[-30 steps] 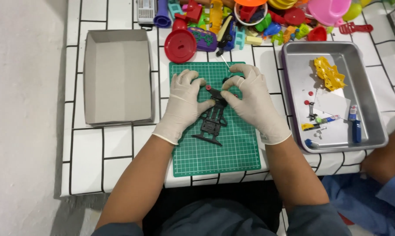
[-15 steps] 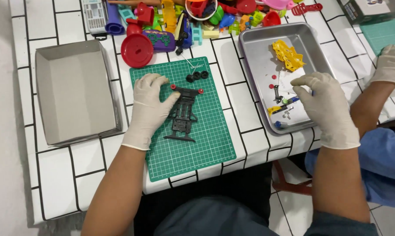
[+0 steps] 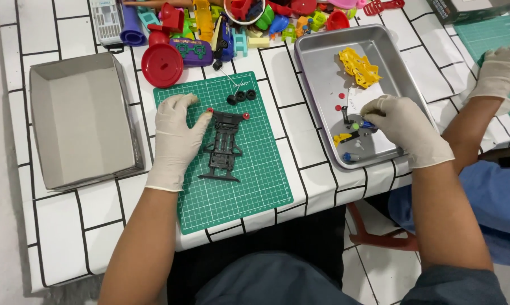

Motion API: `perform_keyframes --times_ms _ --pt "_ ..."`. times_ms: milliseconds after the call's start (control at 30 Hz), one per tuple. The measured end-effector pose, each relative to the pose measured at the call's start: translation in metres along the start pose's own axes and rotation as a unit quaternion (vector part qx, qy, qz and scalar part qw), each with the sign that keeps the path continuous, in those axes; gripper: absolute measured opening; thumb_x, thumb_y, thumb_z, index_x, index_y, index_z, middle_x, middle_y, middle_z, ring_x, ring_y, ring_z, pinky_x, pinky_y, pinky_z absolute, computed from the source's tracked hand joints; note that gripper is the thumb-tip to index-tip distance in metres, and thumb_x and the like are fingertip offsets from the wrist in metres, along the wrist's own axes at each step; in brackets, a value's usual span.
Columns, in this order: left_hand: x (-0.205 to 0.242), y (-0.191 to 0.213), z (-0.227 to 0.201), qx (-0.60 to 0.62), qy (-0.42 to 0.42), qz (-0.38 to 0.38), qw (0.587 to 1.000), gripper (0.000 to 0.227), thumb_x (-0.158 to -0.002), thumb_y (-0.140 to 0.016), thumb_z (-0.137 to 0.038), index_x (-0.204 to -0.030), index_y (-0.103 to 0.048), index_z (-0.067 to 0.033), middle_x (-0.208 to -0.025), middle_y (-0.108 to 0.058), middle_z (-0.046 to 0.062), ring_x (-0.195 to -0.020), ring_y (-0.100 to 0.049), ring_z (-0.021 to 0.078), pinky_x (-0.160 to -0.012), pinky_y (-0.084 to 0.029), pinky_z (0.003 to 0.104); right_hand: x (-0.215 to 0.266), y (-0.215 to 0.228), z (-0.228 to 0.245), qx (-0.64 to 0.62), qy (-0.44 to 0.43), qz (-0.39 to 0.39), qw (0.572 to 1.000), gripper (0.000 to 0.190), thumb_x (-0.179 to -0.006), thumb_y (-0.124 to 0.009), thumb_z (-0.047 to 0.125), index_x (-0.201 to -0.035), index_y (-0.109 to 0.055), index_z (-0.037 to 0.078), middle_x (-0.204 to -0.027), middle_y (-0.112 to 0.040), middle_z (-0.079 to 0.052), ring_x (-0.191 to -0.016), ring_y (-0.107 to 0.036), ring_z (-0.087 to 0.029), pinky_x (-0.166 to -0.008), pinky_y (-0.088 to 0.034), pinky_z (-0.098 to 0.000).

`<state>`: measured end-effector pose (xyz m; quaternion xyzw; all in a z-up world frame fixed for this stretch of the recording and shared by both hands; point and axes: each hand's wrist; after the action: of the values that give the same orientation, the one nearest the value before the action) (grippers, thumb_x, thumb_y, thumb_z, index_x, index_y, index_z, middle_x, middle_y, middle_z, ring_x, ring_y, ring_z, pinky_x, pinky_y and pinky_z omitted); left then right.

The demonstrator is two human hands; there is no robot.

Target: The person assembles a black plastic toy chassis on a green cutting mat, attaching red wheels and black components by hand. They pick up parts from a metal tray and fit them onto the main frame, occasionally adjusting the assembly.

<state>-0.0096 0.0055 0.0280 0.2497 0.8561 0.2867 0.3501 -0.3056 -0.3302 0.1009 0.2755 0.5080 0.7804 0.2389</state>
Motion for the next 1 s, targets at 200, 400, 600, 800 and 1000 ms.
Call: perform_keyframes --times_ms 200,400,600,800,1000 --pt "-0.001 0.001 -0.001 0.002 0.016 0.009 1.000 0.034 -0.095 -0.071 -0.029 -0.118 -0.066 -0.0044 -0.118 -0.064 0.014 -0.115 -0.054 0.0335 -0.100 -0.042 0.047 0.002 0.000 0.006 -0.008 -0.026 0.012 1.000 0.019 -0.096 -0.065 0.011 -0.109 -0.078 0.008 -0.103 -0.076 -0.009 -0.092 -0.067 -0.023 -0.086 -0.052 -0.0358" --pt "0.000 0.000 0.001 0.003 0.016 0.007 1.000 0.034 -0.094 -0.071 -0.028 -0.118 -0.066 -0.0041 -0.118 -0.064 0.014 -0.114 -0.054 0.0335 -0.100 -0.042 0.046 -0.010 -0.016 -0.020 0.020 0.070 -0.024 0.997 0.019 -0.095 -0.066 0.008 -0.107 -0.080 0.006 -0.108 -0.077 -0.008 -0.103 -0.068 -0.025 -0.099 -0.051 -0.0354" --pt "-0.001 -0.001 0.003 0.003 0.003 -0.007 1.000 0.032 -0.094 -0.072 -0.027 -0.115 -0.067 -0.0040 -0.115 -0.065 0.013 -0.113 -0.056 0.0327 -0.100 -0.042 0.046 -0.021 -0.025 -0.038 0.016 0.087 -0.038 0.995 0.015 -0.094 -0.070 0.010 -0.104 -0.081 0.008 -0.106 -0.075 -0.008 -0.101 -0.066 -0.024 -0.098 -0.051 -0.0343" --pt "-0.001 -0.001 0.003 -0.001 0.004 -0.006 1.000 0.032 -0.093 -0.072 -0.027 -0.115 -0.068 -0.0036 -0.115 -0.066 0.013 -0.112 -0.056 0.0331 -0.099 -0.043 0.047 -0.014 -0.014 -0.015 0.009 0.031 -0.025 0.999 0.018 -0.098 -0.063 0.014 -0.104 -0.080 0.009 -0.112 -0.074 -0.008 -0.108 -0.064 -0.027 -0.098 -0.049 -0.0393" --pt "-0.001 -0.002 0.005 -0.017 0.004 -0.006 1.000 0.033 -0.093 -0.071 -0.030 -0.114 -0.069 -0.0045 -0.114 -0.067 0.013 -0.111 -0.057 0.0336 -0.098 -0.043 0.047 -0.003 -0.010 0.004 -0.164 0.124 -0.109 0.973 0.009 -0.096 -0.071 0.003 -0.104 -0.074 0.006 -0.106 -0.073 -0.006 -0.103 -0.066 -0.018 -0.096 -0.050 -0.0310"
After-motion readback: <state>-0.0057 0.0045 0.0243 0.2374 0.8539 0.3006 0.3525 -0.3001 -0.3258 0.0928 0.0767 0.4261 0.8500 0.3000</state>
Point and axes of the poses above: each hand's wrist, its own x-axis away from the middle knuckle, its own y-axis out of the back of the hand, z = x × y
